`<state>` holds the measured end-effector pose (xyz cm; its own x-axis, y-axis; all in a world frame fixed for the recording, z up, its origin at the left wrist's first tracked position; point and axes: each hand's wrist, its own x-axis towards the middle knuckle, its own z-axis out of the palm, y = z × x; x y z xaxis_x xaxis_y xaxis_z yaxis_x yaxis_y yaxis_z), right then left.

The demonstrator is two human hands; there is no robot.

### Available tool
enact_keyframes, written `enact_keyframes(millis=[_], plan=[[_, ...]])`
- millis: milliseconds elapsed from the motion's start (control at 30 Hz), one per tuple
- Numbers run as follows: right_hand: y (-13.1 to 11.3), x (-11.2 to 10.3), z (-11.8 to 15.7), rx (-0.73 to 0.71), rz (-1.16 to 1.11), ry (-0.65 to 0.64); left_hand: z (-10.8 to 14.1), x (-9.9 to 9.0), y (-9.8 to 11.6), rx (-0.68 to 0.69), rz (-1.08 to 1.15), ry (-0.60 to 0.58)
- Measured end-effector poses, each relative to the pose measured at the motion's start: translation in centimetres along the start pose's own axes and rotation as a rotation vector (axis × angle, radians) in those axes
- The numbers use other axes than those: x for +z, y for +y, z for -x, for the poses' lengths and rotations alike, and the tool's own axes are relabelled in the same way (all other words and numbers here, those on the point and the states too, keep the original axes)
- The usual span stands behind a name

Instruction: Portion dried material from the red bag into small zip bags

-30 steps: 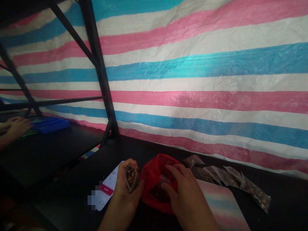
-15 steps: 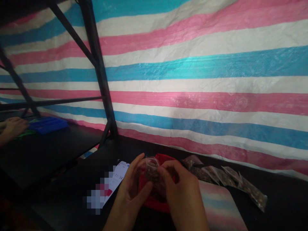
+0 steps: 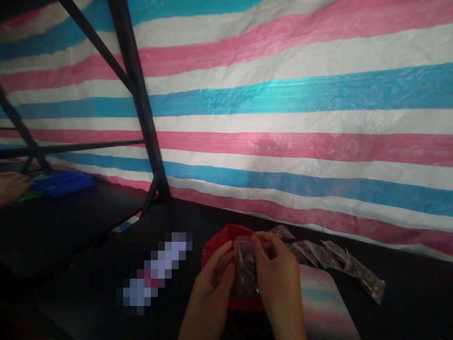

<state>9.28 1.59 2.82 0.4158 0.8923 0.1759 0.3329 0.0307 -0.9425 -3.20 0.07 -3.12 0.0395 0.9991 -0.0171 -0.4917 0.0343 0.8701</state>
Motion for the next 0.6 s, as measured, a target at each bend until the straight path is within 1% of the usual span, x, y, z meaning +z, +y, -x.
enact_keyframes(millis=[100, 200, 300, 467, 600], plan=[[1.7, 0.7, -0.5, -0.013, 0.070, 0.020, -0.5, -0.1, -0.8, -0.024, -0.004, 0.032], [2.6, 1.2, -0.5, -0.014, 0.100, 0.003, -0.5, -0.1, -0.9, -0.011, -0.071, -0.007], [2.6, 1.4, -0.4, -0.009, 0.115, -0.014, -0.3, -0.2, -1.0, 0.022, -0.135, 0.036], [2.2, 1.6, -0.5, -0.006, 0.115, -0.010, -0.3, -0.8, -1.1, -0.020, -0.166, 0.006], [2.1, 1.9, -0.3, -0.010, 0.106, -0.010, -0.1, -1.1, -0.9, -0.035, -0.193, 0.045]])
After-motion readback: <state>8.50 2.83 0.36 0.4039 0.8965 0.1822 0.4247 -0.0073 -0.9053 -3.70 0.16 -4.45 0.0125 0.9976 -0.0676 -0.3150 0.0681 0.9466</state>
